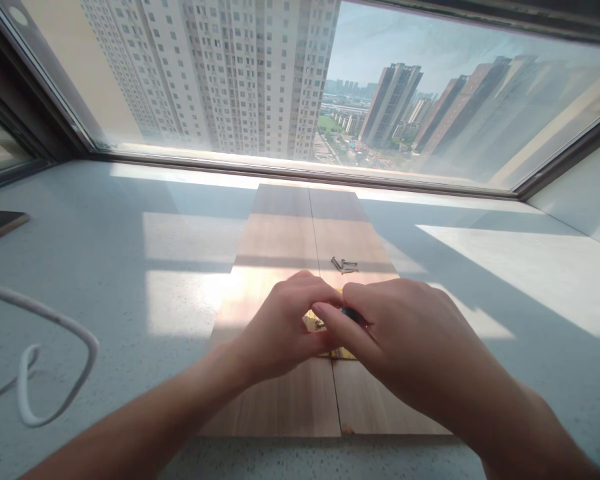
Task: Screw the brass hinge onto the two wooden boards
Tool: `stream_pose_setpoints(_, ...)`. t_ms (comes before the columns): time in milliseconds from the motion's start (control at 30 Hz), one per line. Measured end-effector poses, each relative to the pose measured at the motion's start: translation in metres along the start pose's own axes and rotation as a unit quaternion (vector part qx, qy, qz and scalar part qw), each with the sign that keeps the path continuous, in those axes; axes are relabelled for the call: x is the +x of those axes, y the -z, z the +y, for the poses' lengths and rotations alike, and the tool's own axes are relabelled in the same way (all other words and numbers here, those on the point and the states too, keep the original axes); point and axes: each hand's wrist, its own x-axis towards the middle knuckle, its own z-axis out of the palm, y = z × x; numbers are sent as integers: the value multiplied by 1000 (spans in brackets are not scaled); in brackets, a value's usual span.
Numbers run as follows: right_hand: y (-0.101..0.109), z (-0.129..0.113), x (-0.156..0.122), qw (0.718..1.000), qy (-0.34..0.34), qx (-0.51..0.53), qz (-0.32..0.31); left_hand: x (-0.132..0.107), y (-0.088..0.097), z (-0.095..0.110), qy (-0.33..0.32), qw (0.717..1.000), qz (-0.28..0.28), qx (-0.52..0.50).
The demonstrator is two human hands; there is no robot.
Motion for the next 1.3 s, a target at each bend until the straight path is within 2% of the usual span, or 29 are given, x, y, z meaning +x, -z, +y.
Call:
stream_pose_setpoints(100,0,3,2,999,46,23,2,7,11,0,-3,991,-120,-59)
stream_pose_setpoints(200,-1,7,3,996,77,30,16,13,18,-2,-3,984,-164,-72)
stream_pose_setpoints(333,0,9,1,999,48,17,15,12,14,-7,-10,991,-130,-29)
stream_pose_setpoints(467,2,4,-2,1000,0,-4,23,1,3,-8,-39,997,-64,-15)
stream_pose_setpoints(600,1,0,-4,1000,-10,-11,8,-9,-8,-4,-27,999,40,21)
stream_pose_setpoints(667,0,1,-3,1000,3,-7,13,-8,-8,-1,-7,998,66,24)
stream_pose_setpoints(733,-1,4,-2,999,36,10,19,-2,-1,3,3,1000,17,5)
stream_pose_setpoints(833,-1,9,-1,995,84,48,25,10,14,3,-20,991,-129,-41)
stream_pose_setpoints(867,-1,9,-1,994,89,54,25,13,18,2,-11,986,-162,-49)
stream_pose_setpoints(900,-1,10,-1,995,85,53,24,15,21,-1,-1,984,-171,-55)
stream_pose_setpoints(967,0,10,-2,997,67,36,17,15,23,-7,13,985,-161,-60)
stream_pose_setpoints(1133,5,7,-5,999,10,-3,30,4,12,-12,-26,995,-95,-25)
stream_pose_setpoints(1300,4,8,-6,998,30,-31,41,-2,0,-7,-58,997,-45,19)
